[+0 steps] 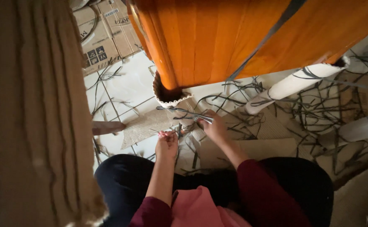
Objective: The person wraps the legs of a wooden chair with cardboard and secures it with tape and plastic ties.
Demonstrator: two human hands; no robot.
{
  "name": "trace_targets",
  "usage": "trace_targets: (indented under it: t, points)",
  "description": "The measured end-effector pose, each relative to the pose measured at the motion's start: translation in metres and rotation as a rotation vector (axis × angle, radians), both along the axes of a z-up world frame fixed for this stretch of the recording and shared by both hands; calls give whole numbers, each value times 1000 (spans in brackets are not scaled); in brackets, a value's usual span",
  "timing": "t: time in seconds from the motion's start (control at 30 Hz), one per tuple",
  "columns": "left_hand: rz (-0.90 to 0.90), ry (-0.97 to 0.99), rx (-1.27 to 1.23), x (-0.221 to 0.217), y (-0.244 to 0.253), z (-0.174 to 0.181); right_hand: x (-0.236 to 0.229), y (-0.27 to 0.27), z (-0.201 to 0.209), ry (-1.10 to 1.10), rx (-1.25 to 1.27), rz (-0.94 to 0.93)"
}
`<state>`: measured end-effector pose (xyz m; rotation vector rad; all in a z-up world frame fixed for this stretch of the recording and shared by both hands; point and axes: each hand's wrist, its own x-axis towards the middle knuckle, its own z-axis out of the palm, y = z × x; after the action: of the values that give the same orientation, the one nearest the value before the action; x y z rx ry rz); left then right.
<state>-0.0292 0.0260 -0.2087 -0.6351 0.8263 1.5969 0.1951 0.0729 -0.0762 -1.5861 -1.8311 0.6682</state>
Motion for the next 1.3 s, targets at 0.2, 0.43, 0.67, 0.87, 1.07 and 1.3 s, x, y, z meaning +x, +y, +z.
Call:
trace_targets:
  t: [0.2, 0.43, 0.67, 0.87, 1.07, 1.3]
  points:
    - [-451, 714, -26, 25, -18, 148, 1, 3, 14, 128, 12, 17]
    - [-1099, 1392, 1, 41, -17, 162, 6, -7, 30, 56, -4, 13]
    - [-1153, 1348, -47, 55, -18, 212, 9, -14, 47, 31, -134, 25]
    - [-1073, 1560, -3, 50, -10, 156, 7, -20, 66, -30, -203, 89]
    - [-1095, 1465, 23, 49, -8, 147, -1, -45, 118, -191, -314, 139]
    - [-1016, 1199, 52, 55, -9, 166, -24, -70, 79, -208, -409, 209]
